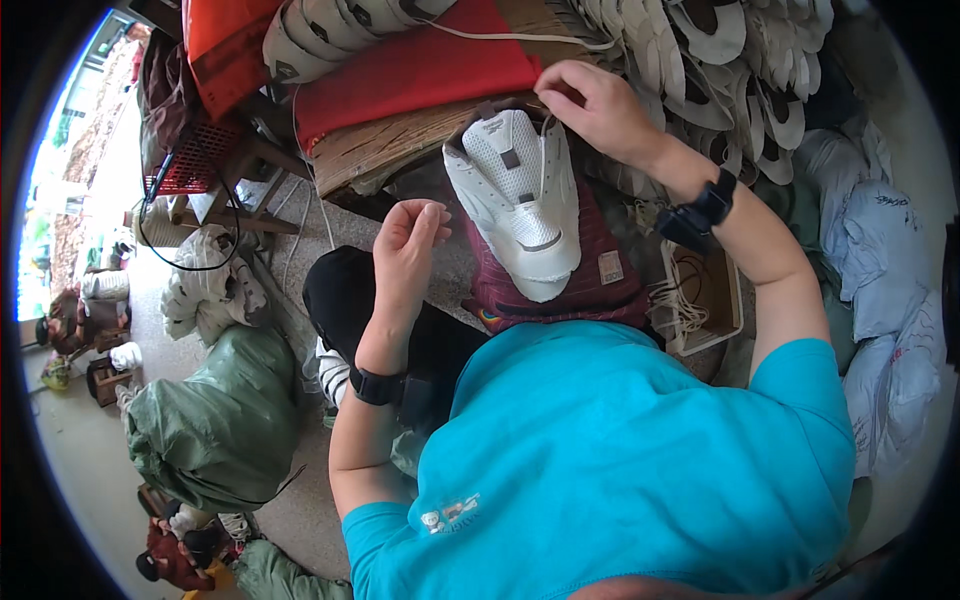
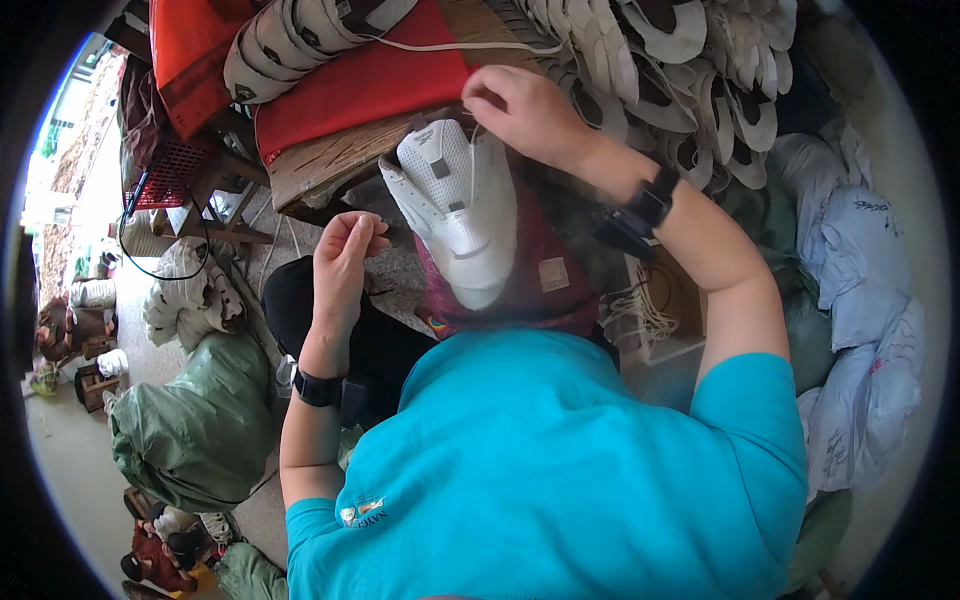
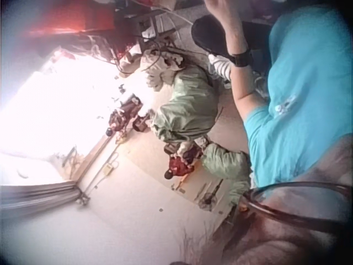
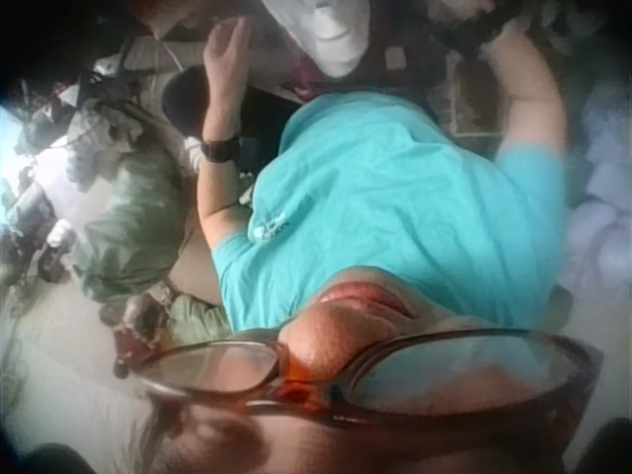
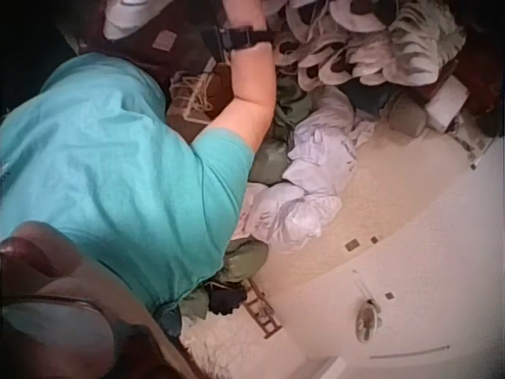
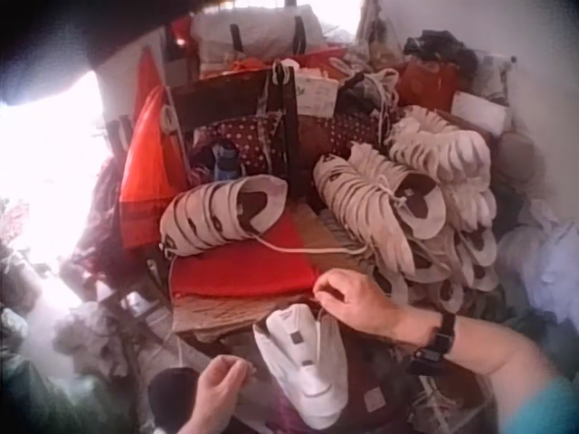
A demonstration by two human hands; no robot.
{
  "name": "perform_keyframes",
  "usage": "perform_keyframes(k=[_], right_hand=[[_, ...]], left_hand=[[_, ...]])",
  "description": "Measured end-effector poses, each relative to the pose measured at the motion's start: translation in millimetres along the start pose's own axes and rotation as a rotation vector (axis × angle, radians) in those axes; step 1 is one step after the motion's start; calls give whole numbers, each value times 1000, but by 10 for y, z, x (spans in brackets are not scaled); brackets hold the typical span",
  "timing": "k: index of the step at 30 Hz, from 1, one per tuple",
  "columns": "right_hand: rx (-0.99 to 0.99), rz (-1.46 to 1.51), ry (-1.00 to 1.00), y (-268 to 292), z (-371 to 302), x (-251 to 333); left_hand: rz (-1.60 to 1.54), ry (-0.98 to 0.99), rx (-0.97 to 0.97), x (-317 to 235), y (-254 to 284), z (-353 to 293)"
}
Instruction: The person threads a white shoelace through the eyelets of a white sneaker, pulling and tightening the lace repeatedly. They adjust the lace ends and continue lacing the shoe while seated on the floor.
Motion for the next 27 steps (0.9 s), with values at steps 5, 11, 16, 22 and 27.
perform_keyframes(k=[5, 11, 16, 22, 27], right_hand=[[36, 117, -231, -3, -349, -302], [60, 630, -550, -335, -507, -752], [23, 771, -633, -660, -633, -729], [-95, 679, -334, -586, -487, -383], [-27, 591, -411, -633, -566, -550]], left_hand=[[20, -131, -87, 24, -174, 208], [-16, -116, -1, 50, -538, 525], [48, -186, -26, -89, -702, 443], [174, -343, -156, -272, -740, 209], [-71, -296, -30, -109, -855, 174]])
Point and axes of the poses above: each hand's wrist, its own z-axis towards the middle knuckle, its own y-axis out of the back of the hand, x = y × z, the point moved 8 cm from there along z, towards the middle knuckle, and after that the axes turned 12 degrees about z, right-handed, at the moved point
